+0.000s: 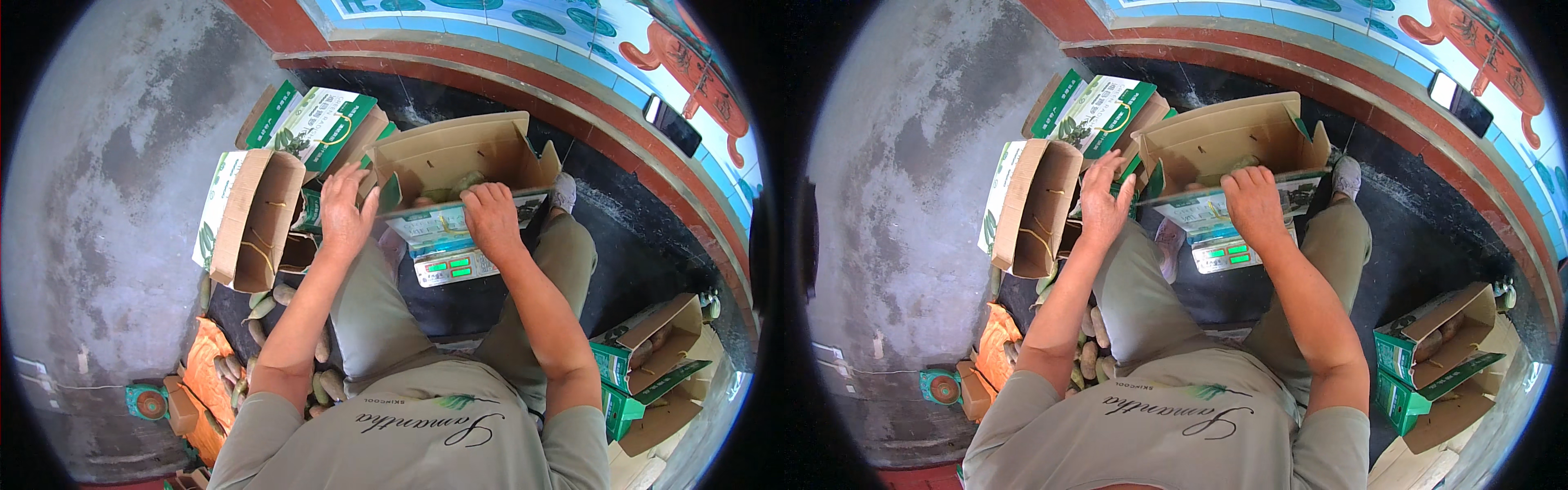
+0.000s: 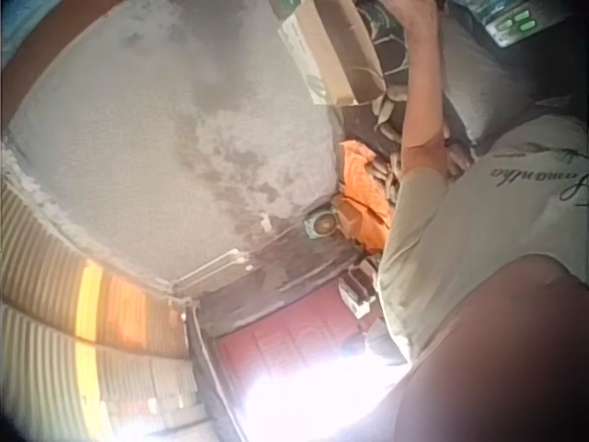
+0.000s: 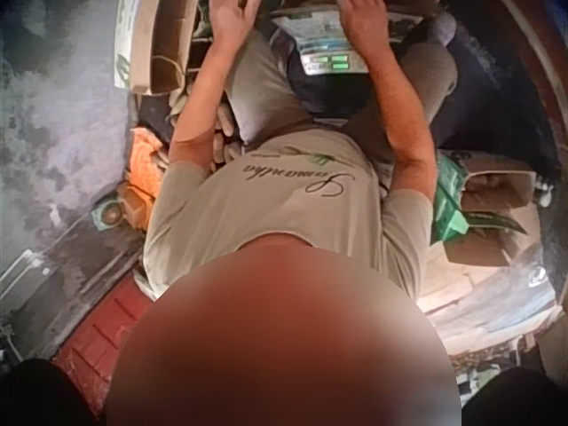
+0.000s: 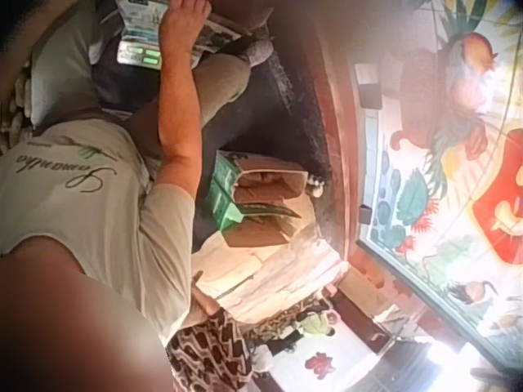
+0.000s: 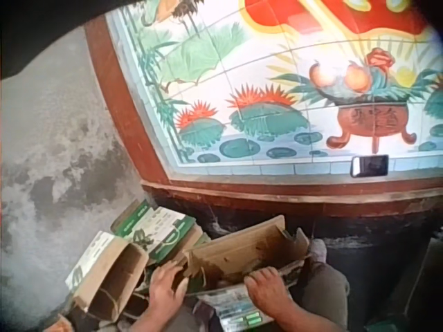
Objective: Sorting and packaging vegetables into cardboard boxes after weighing them on a scale.
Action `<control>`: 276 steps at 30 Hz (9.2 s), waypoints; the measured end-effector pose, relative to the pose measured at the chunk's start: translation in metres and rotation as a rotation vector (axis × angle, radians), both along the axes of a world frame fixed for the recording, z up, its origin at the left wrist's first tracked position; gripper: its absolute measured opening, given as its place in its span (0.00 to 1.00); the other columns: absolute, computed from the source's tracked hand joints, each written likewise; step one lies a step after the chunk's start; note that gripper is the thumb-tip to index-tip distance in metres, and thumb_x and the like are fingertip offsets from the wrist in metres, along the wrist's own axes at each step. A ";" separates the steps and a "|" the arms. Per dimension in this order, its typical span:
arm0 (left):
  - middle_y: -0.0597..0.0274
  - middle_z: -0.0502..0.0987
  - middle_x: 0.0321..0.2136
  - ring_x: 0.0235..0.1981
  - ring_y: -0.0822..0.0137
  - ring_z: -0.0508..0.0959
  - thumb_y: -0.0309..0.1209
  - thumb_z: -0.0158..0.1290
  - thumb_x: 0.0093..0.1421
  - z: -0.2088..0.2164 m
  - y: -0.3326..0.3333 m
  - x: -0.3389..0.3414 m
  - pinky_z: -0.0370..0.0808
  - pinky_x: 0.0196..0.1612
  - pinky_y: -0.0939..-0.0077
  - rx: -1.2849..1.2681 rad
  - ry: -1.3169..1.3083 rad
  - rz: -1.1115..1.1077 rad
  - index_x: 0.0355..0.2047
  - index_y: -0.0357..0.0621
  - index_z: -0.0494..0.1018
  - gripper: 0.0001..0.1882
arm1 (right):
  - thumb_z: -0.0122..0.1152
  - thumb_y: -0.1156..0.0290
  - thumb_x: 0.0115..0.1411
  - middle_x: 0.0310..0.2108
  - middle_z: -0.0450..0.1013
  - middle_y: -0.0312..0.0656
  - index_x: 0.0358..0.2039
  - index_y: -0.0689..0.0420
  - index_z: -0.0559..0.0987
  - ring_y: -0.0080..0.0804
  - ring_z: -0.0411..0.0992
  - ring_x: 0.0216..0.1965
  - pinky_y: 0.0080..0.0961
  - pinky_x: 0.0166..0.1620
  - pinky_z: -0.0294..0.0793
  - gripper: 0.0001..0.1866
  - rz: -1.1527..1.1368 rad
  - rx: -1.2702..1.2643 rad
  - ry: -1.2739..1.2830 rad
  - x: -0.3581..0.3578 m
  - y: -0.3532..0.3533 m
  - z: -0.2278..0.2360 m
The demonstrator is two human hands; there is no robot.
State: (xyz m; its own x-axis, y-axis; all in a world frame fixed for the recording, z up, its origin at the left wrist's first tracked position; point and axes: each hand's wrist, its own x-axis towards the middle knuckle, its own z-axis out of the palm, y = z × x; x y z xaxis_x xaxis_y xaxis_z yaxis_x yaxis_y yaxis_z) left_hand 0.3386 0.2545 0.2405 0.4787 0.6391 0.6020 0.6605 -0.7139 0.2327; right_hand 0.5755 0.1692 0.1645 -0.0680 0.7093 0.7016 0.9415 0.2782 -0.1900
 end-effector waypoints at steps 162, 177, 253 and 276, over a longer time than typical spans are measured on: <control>0.66 0.73 0.26 0.35 0.65 0.74 0.27 0.52 0.44 -0.075 -0.006 0.021 0.65 0.47 0.65 -0.100 0.062 -0.205 0.31 0.46 0.72 0.11 | 0.62 0.71 0.53 0.32 0.74 0.49 0.35 0.61 0.76 0.48 0.73 0.36 0.36 0.39 0.72 0.10 0.141 -0.454 0.169 0.023 0.039 0.051; 0.65 0.74 0.30 0.37 0.63 0.73 0.23 0.57 0.45 -0.082 -0.010 0.029 0.66 0.47 0.64 0.000 -0.059 -0.145 0.34 0.45 0.72 0.13 | 0.64 0.77 0.49 0.26 0.72 0.43 0.25 0.60 0.75 0.42 0.71 0.31 0.32 0.34 0.70 0.06 0.096 -0.361 0.163 0.035 0.007 0.033; 0.46 0.67 0.54 0.55 0.53 0.69 0.45 0.65 0.44 -0.410 -0.138 -0.291 0.68 0.56 0.64 -1.625 -0.154 1.363 0.61 0.41 0.54 0.49 | 0.43 0.79 0.65 0.37 0.70 0.45 0.46 0.62 0.73 0.32 0.70 0.38 0.26 0.42 0.70 0.12 0.039 -0.257 0.195 0.018 0.015 0.005; 0.57 0.73 0.34 0.34 0.67 0.75 0.32 0.64 0.49 -0.243 -0.163 -0.271 0.72 0.34 0.75 -1.292 -0.703 1.040 0.46 0.33 0.62 0.29 | 0.60 0.79 0.49 0.21 0.67 0.42 0.31 0.58 0.76 0.42 0.67 0.24 0.35 0.28 0.64 0.07 0.100 -0.235 0.082 0.004 0.030 0.026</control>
